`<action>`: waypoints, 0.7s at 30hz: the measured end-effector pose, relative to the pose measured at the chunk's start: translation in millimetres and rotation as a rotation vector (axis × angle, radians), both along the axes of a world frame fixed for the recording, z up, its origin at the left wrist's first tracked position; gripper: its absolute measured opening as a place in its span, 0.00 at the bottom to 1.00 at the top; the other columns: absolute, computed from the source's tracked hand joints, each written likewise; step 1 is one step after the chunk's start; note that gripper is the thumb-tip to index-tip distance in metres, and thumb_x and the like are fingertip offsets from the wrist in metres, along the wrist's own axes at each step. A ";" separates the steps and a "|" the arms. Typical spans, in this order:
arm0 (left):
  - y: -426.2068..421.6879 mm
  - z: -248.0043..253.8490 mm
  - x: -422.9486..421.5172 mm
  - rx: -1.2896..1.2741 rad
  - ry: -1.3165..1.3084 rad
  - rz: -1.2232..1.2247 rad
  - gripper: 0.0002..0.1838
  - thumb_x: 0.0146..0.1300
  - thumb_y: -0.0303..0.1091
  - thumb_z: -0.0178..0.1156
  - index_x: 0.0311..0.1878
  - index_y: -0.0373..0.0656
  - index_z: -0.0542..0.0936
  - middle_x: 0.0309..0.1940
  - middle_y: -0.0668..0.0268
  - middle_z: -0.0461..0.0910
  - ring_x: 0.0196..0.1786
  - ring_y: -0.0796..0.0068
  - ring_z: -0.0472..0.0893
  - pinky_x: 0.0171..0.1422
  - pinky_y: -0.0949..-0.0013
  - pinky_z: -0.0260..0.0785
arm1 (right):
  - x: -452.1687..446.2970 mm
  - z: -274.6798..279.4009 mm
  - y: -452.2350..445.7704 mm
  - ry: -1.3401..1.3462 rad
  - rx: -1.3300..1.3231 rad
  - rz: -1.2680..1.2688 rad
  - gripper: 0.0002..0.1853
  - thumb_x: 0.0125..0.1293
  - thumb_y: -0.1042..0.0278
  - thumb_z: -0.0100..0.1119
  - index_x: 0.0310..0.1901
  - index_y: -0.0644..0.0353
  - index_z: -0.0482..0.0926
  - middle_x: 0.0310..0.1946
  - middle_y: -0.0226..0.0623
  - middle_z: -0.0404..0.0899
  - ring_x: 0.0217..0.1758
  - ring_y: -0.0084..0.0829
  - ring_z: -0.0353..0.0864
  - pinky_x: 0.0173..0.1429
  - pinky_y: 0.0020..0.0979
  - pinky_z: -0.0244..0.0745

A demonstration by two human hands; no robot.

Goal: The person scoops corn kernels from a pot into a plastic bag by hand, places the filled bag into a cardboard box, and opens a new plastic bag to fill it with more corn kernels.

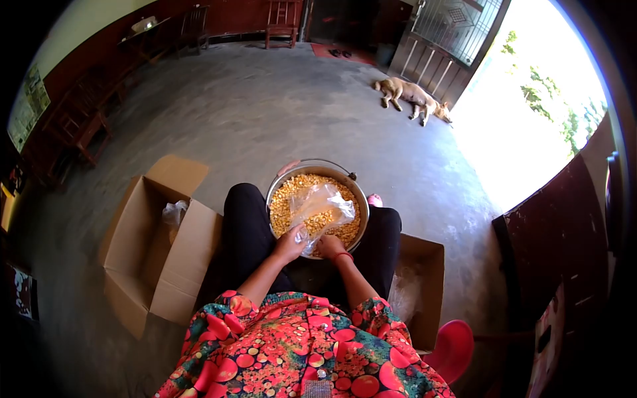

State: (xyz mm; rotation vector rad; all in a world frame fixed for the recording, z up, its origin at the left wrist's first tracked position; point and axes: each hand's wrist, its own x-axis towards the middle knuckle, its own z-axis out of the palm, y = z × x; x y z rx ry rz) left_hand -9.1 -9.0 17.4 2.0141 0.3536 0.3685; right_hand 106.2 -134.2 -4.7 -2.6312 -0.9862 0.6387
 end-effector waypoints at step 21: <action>-0.4 6.2 -1.5 0.015 0.000 0.009 0.28 0.46 0.30 0.57 0.54 0.40 0.66 0.45 0.51 0.73 0.46 0.60 0.74 0.50 0.66 0.65 | 22.5 49.4 14.3 -0.334 0.761 0.167 0.14 0.57 0.64 0.52 0.42 0.63 0.72 0.34 0.30 0.76 0.35 0.28 0.73 0.36 0.21 0.67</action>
